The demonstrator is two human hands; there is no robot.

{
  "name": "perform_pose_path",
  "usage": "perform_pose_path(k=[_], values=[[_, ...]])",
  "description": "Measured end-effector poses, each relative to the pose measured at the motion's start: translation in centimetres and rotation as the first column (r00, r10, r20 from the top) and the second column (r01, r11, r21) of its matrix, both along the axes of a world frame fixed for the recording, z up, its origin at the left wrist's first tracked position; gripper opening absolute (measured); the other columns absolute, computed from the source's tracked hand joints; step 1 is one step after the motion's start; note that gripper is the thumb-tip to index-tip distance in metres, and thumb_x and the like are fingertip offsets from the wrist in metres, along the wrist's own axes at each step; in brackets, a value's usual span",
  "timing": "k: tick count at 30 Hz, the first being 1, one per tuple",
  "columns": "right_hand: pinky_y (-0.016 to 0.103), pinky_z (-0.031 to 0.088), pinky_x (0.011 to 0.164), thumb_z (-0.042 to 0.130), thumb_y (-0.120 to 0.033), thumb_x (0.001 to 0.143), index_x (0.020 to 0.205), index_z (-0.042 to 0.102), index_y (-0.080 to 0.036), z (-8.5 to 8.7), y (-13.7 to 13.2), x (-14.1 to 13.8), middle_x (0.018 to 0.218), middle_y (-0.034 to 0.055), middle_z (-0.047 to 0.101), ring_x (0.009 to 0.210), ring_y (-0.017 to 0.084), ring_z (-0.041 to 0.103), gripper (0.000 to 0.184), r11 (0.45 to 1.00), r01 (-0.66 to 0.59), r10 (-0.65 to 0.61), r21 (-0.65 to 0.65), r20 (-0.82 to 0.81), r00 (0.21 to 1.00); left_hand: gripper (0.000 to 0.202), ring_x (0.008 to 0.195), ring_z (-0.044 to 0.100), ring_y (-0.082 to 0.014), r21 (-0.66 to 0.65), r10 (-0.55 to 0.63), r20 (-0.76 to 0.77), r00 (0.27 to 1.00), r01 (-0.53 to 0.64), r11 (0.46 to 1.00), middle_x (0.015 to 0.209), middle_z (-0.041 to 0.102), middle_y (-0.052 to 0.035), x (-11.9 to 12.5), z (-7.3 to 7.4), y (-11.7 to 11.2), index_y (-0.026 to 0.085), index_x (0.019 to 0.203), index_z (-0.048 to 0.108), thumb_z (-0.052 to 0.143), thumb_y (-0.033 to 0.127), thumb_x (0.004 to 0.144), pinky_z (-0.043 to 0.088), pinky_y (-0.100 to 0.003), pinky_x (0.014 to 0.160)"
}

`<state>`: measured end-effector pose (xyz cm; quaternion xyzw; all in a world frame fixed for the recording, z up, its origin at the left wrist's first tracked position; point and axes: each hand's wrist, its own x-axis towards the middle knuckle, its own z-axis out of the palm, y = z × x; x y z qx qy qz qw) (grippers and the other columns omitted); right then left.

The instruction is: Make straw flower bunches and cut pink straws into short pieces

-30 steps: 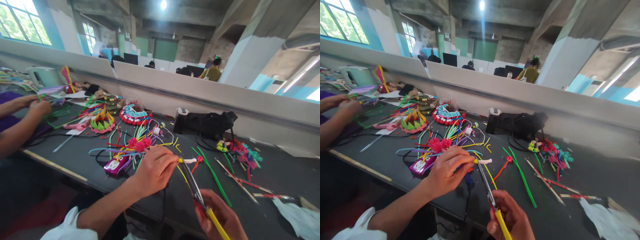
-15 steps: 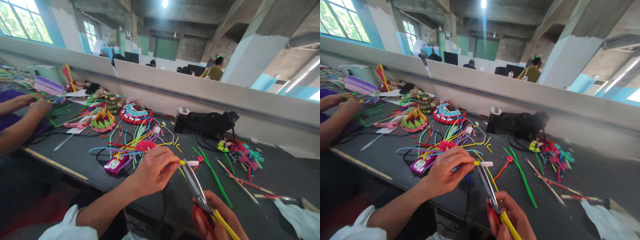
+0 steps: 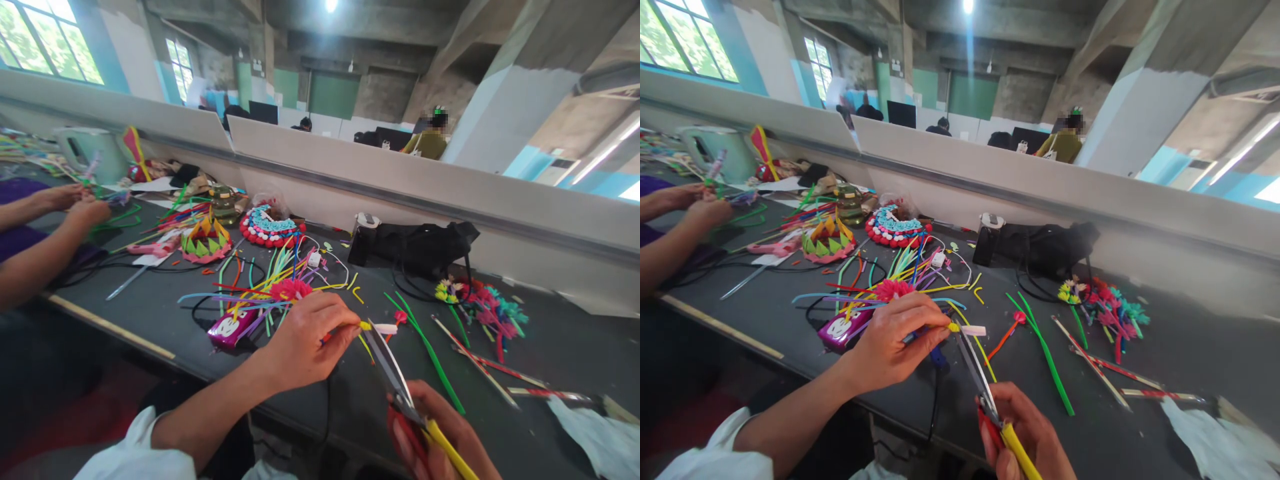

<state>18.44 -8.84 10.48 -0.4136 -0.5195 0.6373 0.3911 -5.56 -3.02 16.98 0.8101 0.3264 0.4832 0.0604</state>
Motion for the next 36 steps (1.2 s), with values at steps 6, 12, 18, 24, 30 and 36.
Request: perform_pose_path(k=[6, 12, 18, 24, 30, 36], values=[[0.018, 0.041, 0.049, 0.074, -0.062, 0.066, 0.103, 0.064, -0.022, -1.2, 0.4, 0.5, 0.073, 0.0027, 0.056, 0.056, 0.011, 0.046, 0.055, 0.984, -0.005, -0.007, 0.179, 0.065, 0.998, 0.01, 0.073, 0.058, -0.0138, -0.007, -0.002, -0.03, 1.0, 0.002, 1.0, 0.076, 0.064, -0.0053, -0.1, 0.2, 0.0, 0.015, 0.088, 0.063, 0.053, 0.015, 0.087, 0.047, -0.026, 0.067], [0.019, 0.039, 0.048, 0.081, -0.055, 0.061, 0.096, 0.068, -0.024, -0.5, 0.0, 0.2, 0.073, 0.0019, 0.058, 0.056, 0.011, 0.045, 0.049, 0.971, 0.127, -0.148, 0.203, 0.092, 0.985, 0.009, 0.07, 0.057, -0.0132, -0.047, -0.017, -0.034, 0.999, 0.015, 0.999, 0.074, 0.063, -0.0048, -0.1, 0.1, 0.0, 0.015, 0.087, 0.063, 0.054, 0.016, 0.087, 0.045, -0.025, 0.065], [0.021, 0.041, 0.053, 0.087, -0.043, 0.056, 0.096, 0.069, -0.025, -0.3, 0.0, 0.6, 0.068, -0.0008, 0.059, 0.058, 0.013, 0.05, 0.047, 0.95, 0.151, -0.209, 0.274, 0.196, 0.958, 0.01, 0.066, 0.056, -0.0118, -0.068, -0.024, -0.021, 0.999, 0.023, 0.997, 0.072, 0.063, -0.0037, 0.0, 0.1, -0.1, 0.015, 0.085, 0.063, 0.054, 0.018, 0.087, 0.044, -0.023, 0.061], [0.02, 0.041, 0.05, 0.081, -0.049, 0.062, 0.096, 0.068, -0.024, -1.5, 0.7, 1.4, 0.071, 0.0015, 0.059, 0.057, 0.013, 0.049, 0.044, 0.964, 0.056, -0.1, 0.261, 0.16, 0.982, 0.009, 0.065, 0.056, -0.011, -0.135, -0.056, -0.033, 0.998, 0.051, 0.99, 0.071, 0.063, -0.003, -0.2, 0.5, 0.1, 0.015, 0.083, 0.063, 0.055, 0.017, 0.087, 0.043, -0.023, 0.061], [0.021, 0.043, 0.054, 0.07, -0.063, 0.069, 0.099, 0.063, -0.022, -1.9, 0.7, 1.5, 0.071, 0.0027, 0.053, 0.06, 0.014, 0.049, 0.052, 0.983, -0.012, -0.012, 0.181, 0.135, 0.991, 0.009, 0.067, 0.057, -0.0112, -0.146, -0.11, -0.08, 0.991, 0.097, 0.984, 0.07, 0.062, -0.0018, -0.6, 1.1, 0.5, 0.016, 0.081, 0.063, 0.055, 0.015, 0.086, 0.043, -0.023, 0.063], [0.02, 0.043, 0.054, 0.073, -0.057, 0.068, 0.098, 0.065, -0.022, -1.1, 1.1, 2.0, 0.073, 0.0023, 0.055, 0.059, 0.013, 0.047, 0.046, 0.972, -0.084, 0.04, 0.22, 0.198, 0.979, 0.011, 0.065, 0.056, -0.0101, -0.181, -0.127, -0.137, 0.982, 0.101, 0.978, 0.068, 0.061, -0.0002, -0.7, 1.8, 0.7, 0.016, 0.076, 0.062, 0.055, 0.014, 0.084, 0.042, -0.022, 0.061]])
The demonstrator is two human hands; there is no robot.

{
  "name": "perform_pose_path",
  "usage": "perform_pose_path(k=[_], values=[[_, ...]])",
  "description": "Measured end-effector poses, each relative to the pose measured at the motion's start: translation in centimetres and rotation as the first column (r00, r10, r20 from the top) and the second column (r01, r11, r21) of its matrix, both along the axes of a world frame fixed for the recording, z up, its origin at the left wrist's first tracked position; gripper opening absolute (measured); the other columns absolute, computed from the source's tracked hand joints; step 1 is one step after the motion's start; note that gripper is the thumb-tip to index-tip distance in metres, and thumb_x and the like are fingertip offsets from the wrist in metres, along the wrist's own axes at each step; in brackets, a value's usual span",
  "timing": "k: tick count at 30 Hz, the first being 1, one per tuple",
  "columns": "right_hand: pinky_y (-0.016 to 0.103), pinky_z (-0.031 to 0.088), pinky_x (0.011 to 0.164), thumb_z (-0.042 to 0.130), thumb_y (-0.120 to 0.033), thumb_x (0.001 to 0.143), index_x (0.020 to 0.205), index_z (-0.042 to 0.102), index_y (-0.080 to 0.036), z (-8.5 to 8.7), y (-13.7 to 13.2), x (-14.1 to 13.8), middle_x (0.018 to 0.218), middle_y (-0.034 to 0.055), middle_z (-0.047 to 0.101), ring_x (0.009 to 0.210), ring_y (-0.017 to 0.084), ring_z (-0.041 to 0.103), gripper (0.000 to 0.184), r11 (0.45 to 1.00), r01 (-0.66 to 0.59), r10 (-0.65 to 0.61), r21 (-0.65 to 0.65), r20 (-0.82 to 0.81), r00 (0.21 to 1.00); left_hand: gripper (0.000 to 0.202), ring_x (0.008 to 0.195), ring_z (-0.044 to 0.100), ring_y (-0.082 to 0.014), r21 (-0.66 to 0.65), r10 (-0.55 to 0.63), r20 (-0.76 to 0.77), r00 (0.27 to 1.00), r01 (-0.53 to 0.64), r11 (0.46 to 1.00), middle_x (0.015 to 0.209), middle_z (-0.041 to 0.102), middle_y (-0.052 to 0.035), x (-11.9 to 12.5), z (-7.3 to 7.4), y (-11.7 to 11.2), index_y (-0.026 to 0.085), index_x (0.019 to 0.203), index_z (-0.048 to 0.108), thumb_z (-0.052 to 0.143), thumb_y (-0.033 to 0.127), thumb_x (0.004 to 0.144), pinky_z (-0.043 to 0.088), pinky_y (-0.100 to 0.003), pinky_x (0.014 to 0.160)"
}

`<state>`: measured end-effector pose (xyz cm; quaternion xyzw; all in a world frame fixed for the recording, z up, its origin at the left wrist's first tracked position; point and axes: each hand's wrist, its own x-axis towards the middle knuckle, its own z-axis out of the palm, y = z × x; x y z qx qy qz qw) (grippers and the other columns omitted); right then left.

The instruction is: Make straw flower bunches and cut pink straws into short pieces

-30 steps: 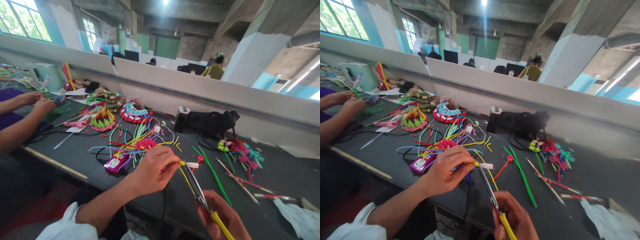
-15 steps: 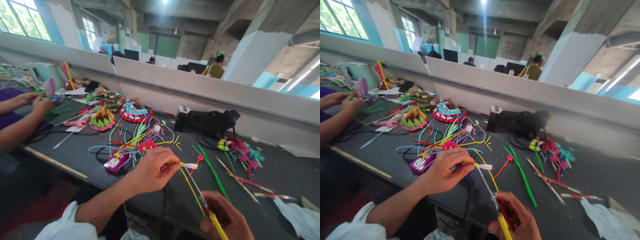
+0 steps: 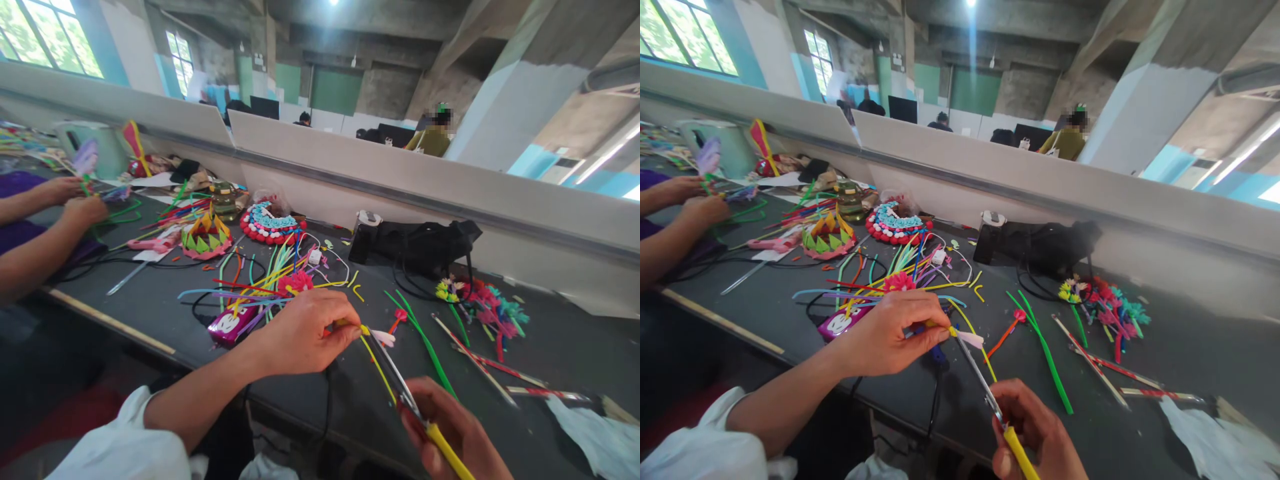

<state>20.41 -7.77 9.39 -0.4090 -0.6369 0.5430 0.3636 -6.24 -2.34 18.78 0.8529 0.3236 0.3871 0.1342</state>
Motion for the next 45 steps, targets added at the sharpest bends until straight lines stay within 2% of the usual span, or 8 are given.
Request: perform_pose_path(k=[3, 9, 16, 25, 28, 34, 38, 45], values=[[0.019, 0.04, 0.049, 0.076, -0.047, 0.069, 0.1, 0.065, -0.023, -0.1, 0.3, 0.5, 0.071, 0.0012, 0.056, 0.056, 0.012, 0.046, 0.041, 0.997, -0.054, 0.052, 0.05, 0.027, 0.998, 0.01, 0.064, 0.055, -0.0095, -0.021, -0.005, -0.007, 1.0, 0.005, 1.0, 0.067, 0.06, 0.0004, 0.0, 0.0, 0.1, 0.015, 0.075, 0.061, 0.056, 0.013, 0.084, 0.041, -0.021, 0.06], [0.019, 0.04, 0.052, 0.077, -0.039, 0.07, 0.104, 0.064, -0.024, 0.0, 0.3, 1.0, 0.072, 0.0005, 0.056, 0.058, 0.012, 0.047, 0.039, 0.999, -0.011, 0.008, 0.047, 0.076, 0.997, 0.01, 0.065, 0.055, -0.0099, -0.049, -0.003, -0.035, 0.999, 0.002, 0.999, 0.068, 0.06, 0.0002, -0.1, -0.1, 0.1, 0.015, 0.075, 0.061, 0.056, 0.014, 0.084, 0.041, -0.022, 0.061], [0.021, 0.045, 0.055, 0.07, -0.054, 0.073, 0.099, 0.065, -0.023, 0.4, 0.3, 0.6, 0.076, 0.0036, 0.056, 0.062, 0.014, 0.049, 0.04, 0.999, -0.033, 0.033, 0.007, 0.003, 0.999, 0.008, 0.066, 0.055, -0.0098, -0.055, -0.007, -0.021, 1.0, 0.006, 0.998, 0.07, 0.06, 0.0, 0.0, -0.2, 0.0, 0.015, 0.077, 0.062, 0.057, 0.014, 0.084, 0.041, -0.022, 0.063], [0.019, 0.042, 0.05, 0.069, -0.047, 0.076, 0.104, 0.061, -0.022, -1.4, 0.9, 1.9, 0.074, 0.0025, 0.055, 0.059, 0.013, 0.047, 0.037, 0.988, -0.104, 0.095, 0.115, 0.08, 0.992, 0.009, 0.066, 0.054, -0.009, -0.091, 0.006, -0.041, 0.999, -0.01, 0.996, 0.069, 0.061, 0.0, 0.1, -0.1, -0.1, 0.014, 0.076, 0.063, 0.058, 0.014, 0.084, 0.04, -0.021, 0.063], [0.019, 0.04, 0.049, 0.071, -0.046, 0.075, 0.104, 0.061, -0.023, -0.9, 0.7, 1.6, 0.072, 0.0014, 0.054, 0.058, 0.013, 0.047, 0.038, 0.989, -0.108, 0.101, 0.1, 0.073, 0.992, 0.009, 0.066, 0.054, -0.0088, -0.099, 0.003, -0.049, 0.999, -0.008, 0.995, 0.069, 0.061, 0.0001, 0.1, -0.1, -0.1, 0.014, 0.076, 0.063, 0.057, 0.014, 0.083, 0.039, -0.021, 0.064], [0.021, 0.039, 0.051, 0.075, -0.054, 0.068, 0.1, 0.064, -0.022, -0.2, 0.2, 1.0, 0.071, 0.0009, 0.053, 0.057, 0.012, 0.044, 0.046, 0.999, 0.037, -0.038, 0.013, 0.035, 0.999, 0.009, 0.066, 0.052, -0.0083, -0.105, -0.003, -0.057, 0.998, -0.003, 0.994, 0.069, 0.059, 0.0005, 0.1, -0.1, 0.0, 0.013, 0.076, 0.062, 0.057, 0.013, 0.084, 0.038, -0.02, 0.063], [0.02, 0.038, 0.049, 0.07, -0.06, 0.069, 0.094, 0.063, -0.021, -0.3, 0.1, 0.7, 0.071, 0.0026, 0.053, 0.058, 0.013, 0.044, 0.047, 1.0, 0.002, -0.002, -0.006, 0.023, 1.0, 0.009, 0.068, 0.052, -0.0085, -0.104, -0.014, -0.063, 0.998, 0.007, 0.995, 0.071, 0.059, 0.0003, 0.1, -0.1, 0.1, 0.013, 0.077, 0.062, 0.057, 0.013, 0.084, 0.038, -0.021, 0.065], [0.021, 0.042, 0.055, 0.066, -0.069, 0.068, 0.092, 0.064, -0.021, 1.1, -0.2, 0.1, 0.073, 0.0028, 0.049, 0.062, 0.013, 0.044, 0.053, 0.997, 0.025, -0.024, -0.07, 0.014, 1.0, 0.009, 0.068, 0.052, -0.0084, -0.102, -0.012, -0.05, 0.999, 0.007, 0.995, 0.071, 0.059, 0.0004, 0.1, -0.1, 0.1, 0.014, 0.077, 0.062, 0.057, 0.014, 0.084, 0.038, -0.02, 0.064]])
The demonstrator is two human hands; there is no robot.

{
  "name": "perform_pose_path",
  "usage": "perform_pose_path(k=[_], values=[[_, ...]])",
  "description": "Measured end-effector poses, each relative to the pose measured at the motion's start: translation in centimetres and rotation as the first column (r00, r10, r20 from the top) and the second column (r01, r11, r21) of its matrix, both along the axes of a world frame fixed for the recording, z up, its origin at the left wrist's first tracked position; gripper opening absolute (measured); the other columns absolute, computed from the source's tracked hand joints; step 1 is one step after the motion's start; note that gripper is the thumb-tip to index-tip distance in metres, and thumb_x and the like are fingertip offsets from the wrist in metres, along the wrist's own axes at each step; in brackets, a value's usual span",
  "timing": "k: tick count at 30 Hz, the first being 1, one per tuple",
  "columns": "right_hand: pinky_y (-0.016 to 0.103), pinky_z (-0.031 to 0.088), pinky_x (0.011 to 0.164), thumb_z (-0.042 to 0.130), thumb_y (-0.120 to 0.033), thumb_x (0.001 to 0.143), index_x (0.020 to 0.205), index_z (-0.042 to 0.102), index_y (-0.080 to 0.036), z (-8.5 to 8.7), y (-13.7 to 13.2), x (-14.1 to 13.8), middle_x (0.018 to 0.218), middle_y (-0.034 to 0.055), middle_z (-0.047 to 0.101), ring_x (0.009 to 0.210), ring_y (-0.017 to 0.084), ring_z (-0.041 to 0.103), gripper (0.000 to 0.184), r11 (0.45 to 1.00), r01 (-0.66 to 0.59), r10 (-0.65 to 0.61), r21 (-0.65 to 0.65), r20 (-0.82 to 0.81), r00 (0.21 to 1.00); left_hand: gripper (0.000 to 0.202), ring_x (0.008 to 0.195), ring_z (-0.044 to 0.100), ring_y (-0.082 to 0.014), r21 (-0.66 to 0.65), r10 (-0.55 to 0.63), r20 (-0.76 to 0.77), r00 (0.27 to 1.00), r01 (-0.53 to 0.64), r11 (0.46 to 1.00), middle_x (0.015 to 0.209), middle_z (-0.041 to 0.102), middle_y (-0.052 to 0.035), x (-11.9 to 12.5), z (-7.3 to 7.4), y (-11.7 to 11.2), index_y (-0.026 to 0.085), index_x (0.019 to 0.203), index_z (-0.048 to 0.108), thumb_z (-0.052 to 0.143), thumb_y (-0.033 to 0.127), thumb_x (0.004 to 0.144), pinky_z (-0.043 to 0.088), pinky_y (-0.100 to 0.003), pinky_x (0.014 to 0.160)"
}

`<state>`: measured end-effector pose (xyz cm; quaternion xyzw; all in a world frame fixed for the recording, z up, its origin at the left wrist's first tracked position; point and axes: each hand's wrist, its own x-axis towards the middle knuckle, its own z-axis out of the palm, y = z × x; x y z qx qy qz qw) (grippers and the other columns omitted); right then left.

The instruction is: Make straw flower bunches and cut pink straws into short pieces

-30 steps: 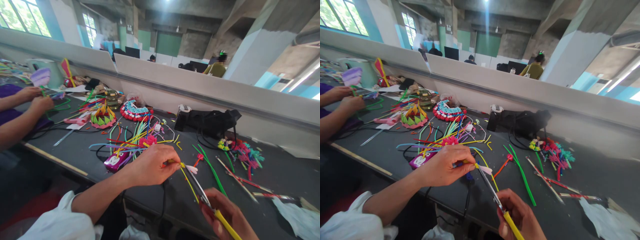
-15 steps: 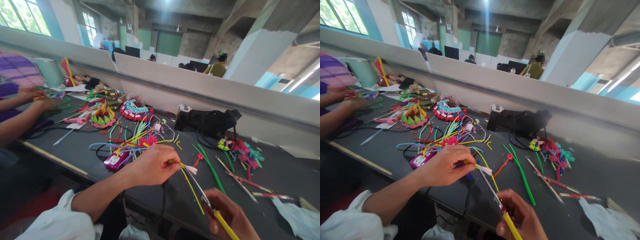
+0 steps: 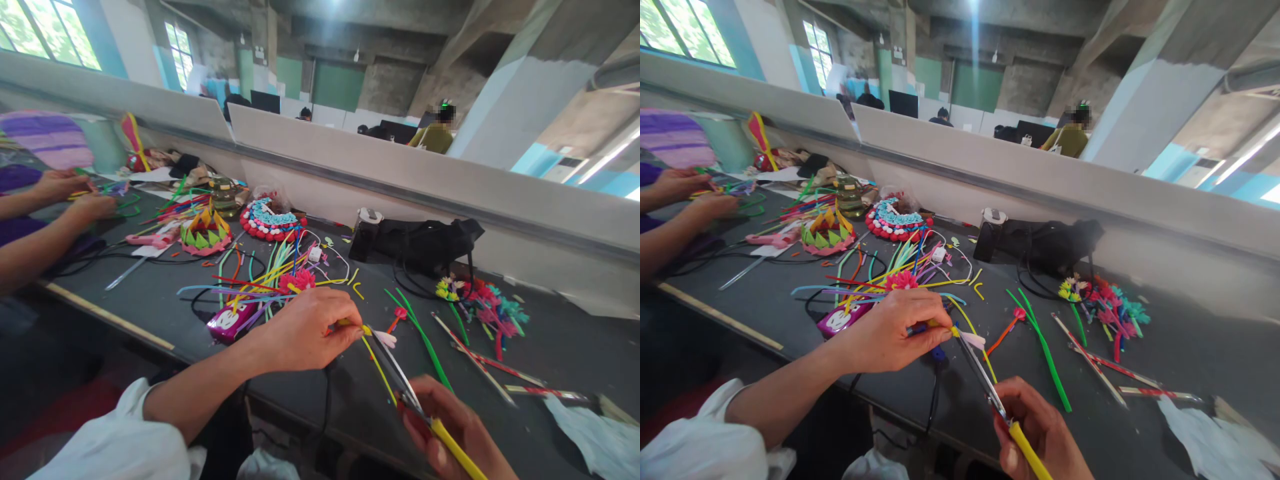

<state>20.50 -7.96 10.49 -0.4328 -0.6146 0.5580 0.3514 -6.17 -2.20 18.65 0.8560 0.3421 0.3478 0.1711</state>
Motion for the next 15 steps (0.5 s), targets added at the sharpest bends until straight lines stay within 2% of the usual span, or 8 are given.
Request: perform_pose_path(k=[7, 10, 15], values=[[0.02, 0.04, 0.051, 0.068, -0.052, 0.076, 0.1, 0.061, -0.024, -2.0, 1.2, 1.7, 0.072, 0.0017, 0.054, 0.059, 0.013, 0.046, 0.037, 0.981, -0.152, 0.148, 0.124, 0.04, 0.988, 0.009, 0.066, 0.053, -0.0085, 0.017, 0.001, -0.009, 1.0, -0.001, 1.0, 0.07, 0.059, 0.0007, 0.0, -0.1, 0.0, 0.014, 0.077, 0.062, 0.057, 0.014, 0.084, 0.038, -0.021, 0.064], [0.019, 0.039, 0.051, 0.068, -0.047, 0.079, 0.101, 0.06, -0.025, -2.6, 1.5, 2.0, 0.073, 0.0013, 0.055, 0.059, 0.013, 0.047, 0.032, 0.975, -0.163, 0.155, 0.15, 0.065, 0.986, 0.009, 0.067, 0.053, -0.0086, 0.011, 0.0, -0.008, 1.0, 0.0, 1.0, 0.07, 0.059, 0.0006, 0.1, -0.1, 0.0, 0.014, 0.077, 0.062, 0.057, 0.014, 0.084, 0.038, -0.021, 0.064], [0.019, 0.038, 0.049, 0.07, -0.048, 0.076, 0.097, 0.062, -0.024, -2.6, 1.3, 1.6, 0.073, 0.001, 0.052, 0.058, 0.012, 0.046, 0.033, 0.977, -0.133, 0.128, 0.167, 0.04, 0.991, 0.008, 0.066, 0.052, -0.0082, 0.01, 0.002, 0.001, 1.0, -0.002, 1.0, 0.069, 0.058, 0.0011, 0.1, -0.1, 0.0, 0.014, 0.076, 0.062, 0.057, 0.014, 0.084, 0.038, -0.021, 0.063]])
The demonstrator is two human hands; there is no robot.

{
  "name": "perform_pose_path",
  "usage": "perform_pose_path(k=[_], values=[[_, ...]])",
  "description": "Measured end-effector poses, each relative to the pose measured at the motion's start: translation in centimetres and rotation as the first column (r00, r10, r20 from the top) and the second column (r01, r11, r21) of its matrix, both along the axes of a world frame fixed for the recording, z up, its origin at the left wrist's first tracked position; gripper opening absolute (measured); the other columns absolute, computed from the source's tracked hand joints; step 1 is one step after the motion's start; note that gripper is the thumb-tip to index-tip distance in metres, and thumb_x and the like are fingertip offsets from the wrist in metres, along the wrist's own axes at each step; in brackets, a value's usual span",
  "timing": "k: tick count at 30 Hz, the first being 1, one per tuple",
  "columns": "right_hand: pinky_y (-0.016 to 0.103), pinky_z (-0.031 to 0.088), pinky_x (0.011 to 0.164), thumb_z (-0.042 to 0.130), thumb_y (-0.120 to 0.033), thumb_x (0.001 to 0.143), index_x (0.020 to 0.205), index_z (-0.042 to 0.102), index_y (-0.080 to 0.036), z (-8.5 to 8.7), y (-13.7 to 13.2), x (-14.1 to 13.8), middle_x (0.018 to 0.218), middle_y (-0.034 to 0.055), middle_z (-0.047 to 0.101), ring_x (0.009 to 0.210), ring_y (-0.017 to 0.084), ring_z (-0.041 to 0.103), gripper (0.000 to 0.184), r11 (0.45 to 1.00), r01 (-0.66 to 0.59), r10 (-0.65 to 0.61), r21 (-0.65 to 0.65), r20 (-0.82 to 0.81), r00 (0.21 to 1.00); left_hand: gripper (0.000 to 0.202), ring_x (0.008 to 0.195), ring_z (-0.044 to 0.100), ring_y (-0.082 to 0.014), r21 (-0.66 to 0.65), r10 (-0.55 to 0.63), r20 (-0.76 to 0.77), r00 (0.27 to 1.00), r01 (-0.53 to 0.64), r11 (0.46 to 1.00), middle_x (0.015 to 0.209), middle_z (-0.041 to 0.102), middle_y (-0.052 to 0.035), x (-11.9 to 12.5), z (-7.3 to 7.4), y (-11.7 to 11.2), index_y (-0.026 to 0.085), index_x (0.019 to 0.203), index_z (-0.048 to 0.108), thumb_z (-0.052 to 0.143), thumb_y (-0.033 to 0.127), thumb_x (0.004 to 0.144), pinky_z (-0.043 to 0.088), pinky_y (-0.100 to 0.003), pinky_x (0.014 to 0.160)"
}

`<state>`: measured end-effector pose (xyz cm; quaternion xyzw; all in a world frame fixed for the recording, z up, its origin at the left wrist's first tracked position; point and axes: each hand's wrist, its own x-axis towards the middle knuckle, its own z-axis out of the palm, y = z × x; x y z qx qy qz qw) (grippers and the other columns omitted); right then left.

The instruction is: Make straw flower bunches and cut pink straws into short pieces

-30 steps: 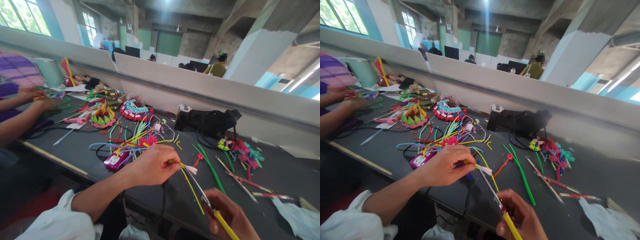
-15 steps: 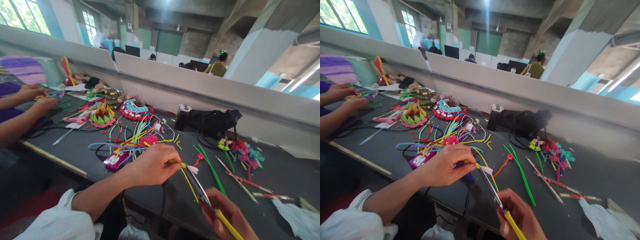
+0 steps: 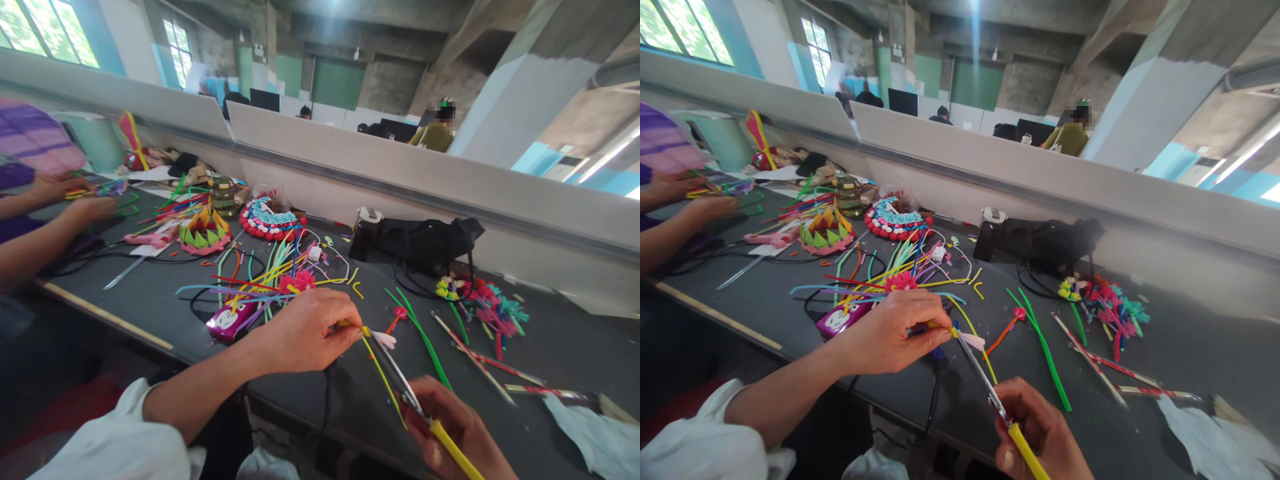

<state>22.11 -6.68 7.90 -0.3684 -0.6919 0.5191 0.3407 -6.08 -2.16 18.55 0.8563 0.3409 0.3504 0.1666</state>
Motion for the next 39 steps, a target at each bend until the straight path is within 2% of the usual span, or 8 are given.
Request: perform_pose_path(k=[6, 11, 17, 21, 24, 30, 34, 39], values=[[0.02, 0.035, 0.05, 0.076, -0.055, 0.066, 0.093, 0.065, -0.022, 1.8, -0.8, -1.3, 0.07, -0.0011, 0.05, 0.056, 0.01, 0.042, 0.044, 0.988, 0.131, -0.133, -0.082, -0.021, 0.991, 0.009, 0.063, 0.052, -0.0082, -0.002, 0.017, -0.011, 1.0, -0.017, 1.0, 0.067, 0.059, 0.0013, 0.0, 0.0, 0.0, 0.014, 0.075, 0.062, 0.058, 0.014, 0.083, 0.037, -0.021, 0.061], [0.02, 0.04, 0.051, 0.077, -0.049, 0.066, 0.093, 0.066, -0.021, 2.4, -1.2, -1.7, 0.071, -0.0004, 0.055, 0.056, 0.011, 0.048, 0.04, 0.976, 0.21, -0.208, -0.059, 0.039, 0.977, 0.01, 0.062, 0.052, -0.008, -0.043, -0.014, -0.037, 0.999, 0.012, 0.999, 0.068, 0.06, 0.0005, -0.2, 0.1, 0.1, 0.014, 0.076, 0.063, 0.056, 0.015, 0.084, 0.037, -0.02, 0.06], [0.02, 0.05, 0.057, 0.074, -0.037, 0.072, 0.094, 0.068, -0.022, 1.9, -0.9, -1.1, 0.075, 0.0023, 0.066, 0.061, 0.015, 0.061, 0.028, 0.947, 0.236, -0.28, 0.216, 0.2, 0.939, 0.013, 0.069, 0.057, -0.0097, -0.125, -0.098, -0.119, 0.988, 0.083, 0.989, 0.075, 0.065, -0.0015, -0.7, 0.9, 0.7, 0.015, 0.08, 0.065, 0.055, 0.019, 0.088, 0.04, -0.02, 0.064], [0.016, 0.046, 0.046, 0.074, -0.034, 0.073, 0.098, 0.069, -0.025, 1.9, -0.7, -0.4, 0.065, -0.0006, 0.066, 0.048, 0.011, 0.056, 0.027, 0.885, 0.183, -0.328, 0.427, 0.296, 0.897, 0.015, 0.075, 0.06, -0.0111, -0.164, -0.134, -0.166, 0.977, 0.107, 0.981, 0.079, 0.067, -0.0026, -0.7, 1.2, 1.0, 0.015, 0.083, 0.066, 0.053, 0.02, 0.09, 0.041, -0.021, 0.067], [0.016, 0.046, 0.046, 0.072, -0.033, 0.076, 0.103, 0.068, -0.028, 1.9, -0.7, 0.0, 0.066, -0.0011, 0.068, 0.046, 0.011, 0.056, 0.028, 0.853, 0.175, -0.355, 0.492, 0.301, 0.885, 0.016, 0.075, 0.06, -0.011, -0.174, -0.137, -0.164, 0.977, 0.108, 0.979, 0.079, 0.067, -0.0025, -0.7, 1.1, 1.0, 0.015, 0.083, 0.066, 0.053, 0.021, 0.09, 0.041, -0.021, 0.068], [0.017, 0.045, 0.044, 0.07, -0.036, 0.076, 0.099, 0.068, -0.025, 2.3, -0.9, -0.3, 0.064, -0.0002, 0.066, 0.045, 0.011, 0.053, 0.025, 0.856, 0.191, -0.374, 0.48, 0.321, 0.87, 0.018, 0.073, 0.059, -0.0107, -0.186, -0.129, -0.159, 0.979, 0.098, 0.978, 0.079, 0.067, -0.0027, -0.8, 0.8, 1.0, 0.015, 0.084, 0.066, 0.052, 0.024, 0.091, 0.041, -0.02, 0.067], [0.018, 0.049, 0.052, 0.071, -0.03, 0.073, 0.098, 0.067, -0.024, 3.0, -0.7, -0.3, 0.071, -0.0001, 0.067, 0.054, 0.014, 0.06, 0.026, 0.896, 0.122, -0.291, 0.427, 0.355, 0.889, 0.02, 0.073, 0.059, -0.0101, -0.183, -0.145, -0.156, 0.977, 0.116, 0.976, 0.077, 0.066, -0.002, -0.9, 1.0, 1.1, 0.015, 0.083, 0.067, 0.052, 0.025, 0.091, 0.041, -0.02, 0.068], [0.019, 0.049, 0.055, 0.071, -0.032, 0.07, 0.096, 0.067, -0.024, 3.3, -1.3, -0.5, 0.079, 0.002, 0.067, 0.063, 0.016, 0.061, 0.027, 0.951, 0.214, -0.27, 0.221, 0.268, 0.925, 0.016, 0.073, 0.058, -0.0098, -0.163, -0.158, -0.122, 0.98, 0.137, 0.977, 0.078, 0.066, -0.0013, -1.0, 1.3, 1.0, 0.016, 0.082, 0.067, 0.055, 0.025, 0.09, 0.041, -0.02, 0.068]])
